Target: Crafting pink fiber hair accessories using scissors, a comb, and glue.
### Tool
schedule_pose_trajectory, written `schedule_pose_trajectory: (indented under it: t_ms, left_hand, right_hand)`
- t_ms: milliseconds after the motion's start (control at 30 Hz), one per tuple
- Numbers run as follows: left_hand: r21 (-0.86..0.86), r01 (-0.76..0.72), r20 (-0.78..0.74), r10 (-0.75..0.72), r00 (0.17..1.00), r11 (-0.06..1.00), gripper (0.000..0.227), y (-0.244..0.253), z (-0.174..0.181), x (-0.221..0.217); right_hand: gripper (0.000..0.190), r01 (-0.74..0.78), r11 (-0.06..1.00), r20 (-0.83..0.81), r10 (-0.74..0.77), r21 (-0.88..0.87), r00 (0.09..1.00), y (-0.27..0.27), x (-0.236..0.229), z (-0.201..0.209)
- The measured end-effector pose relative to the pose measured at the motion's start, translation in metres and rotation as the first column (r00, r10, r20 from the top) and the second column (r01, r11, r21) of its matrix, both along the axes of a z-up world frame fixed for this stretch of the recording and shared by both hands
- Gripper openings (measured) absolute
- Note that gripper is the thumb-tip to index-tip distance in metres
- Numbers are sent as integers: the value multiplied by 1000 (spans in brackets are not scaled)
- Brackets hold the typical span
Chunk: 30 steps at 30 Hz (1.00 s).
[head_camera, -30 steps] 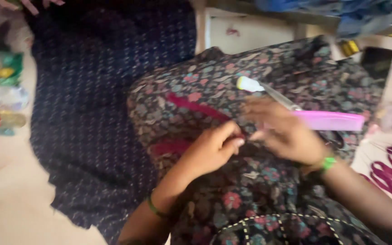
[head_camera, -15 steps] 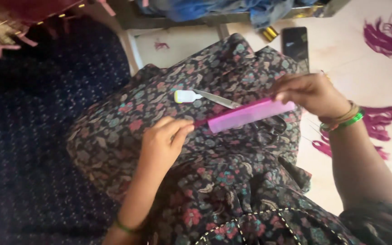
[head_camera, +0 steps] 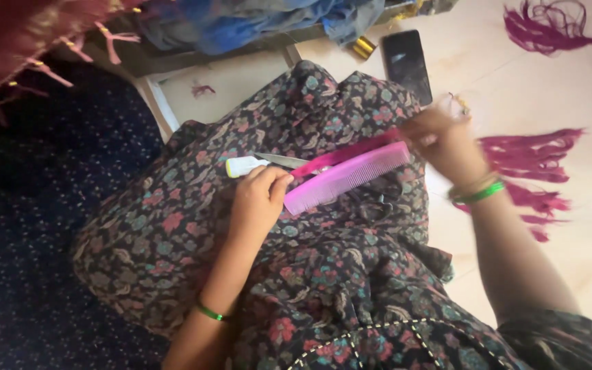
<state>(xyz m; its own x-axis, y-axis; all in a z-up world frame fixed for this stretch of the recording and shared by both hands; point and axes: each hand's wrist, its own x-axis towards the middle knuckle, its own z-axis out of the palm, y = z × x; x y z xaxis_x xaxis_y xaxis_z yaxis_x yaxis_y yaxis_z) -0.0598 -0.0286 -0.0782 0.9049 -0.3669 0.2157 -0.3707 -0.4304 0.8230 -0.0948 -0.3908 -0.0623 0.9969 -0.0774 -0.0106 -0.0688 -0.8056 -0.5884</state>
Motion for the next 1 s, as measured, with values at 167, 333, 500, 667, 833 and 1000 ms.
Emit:
schedule_pose_trajectory:
  t_ms: [167,333,500,667,833,1000]
  left_hand:
    - [-23,8,-48,-9,999,1000,12,-8,12,3]
    - [-3,-17,-44,17,999,1000,13,-4,14,1]
    - [-25,-4,-39,3,999,1000,13,-5,7,-2]
    - [-17,-15,-42,15,999,1000,14,-4,6,-3]
    - [-13,-3,-9,2,1000,1000,13,1,10,-3]
    - [1,17,-118,-17,993,1000,12,-6,18,-11]
  right_hand:
    - [28,-378,756,156,528,-535,835,101,-12,36]
    - [24,-418,755,95,530,-505,843,77,-26,37]
    - [21,-340,820,0,382,-461,924,70,-55,37]
    - [53,-212,895,89,267,-393,960,91,-71,51]
    - [25,-148,929,75,184,-339,980,62,-92,24]
    - [21,-42,833,142,144,-551,979,46,-79,24]
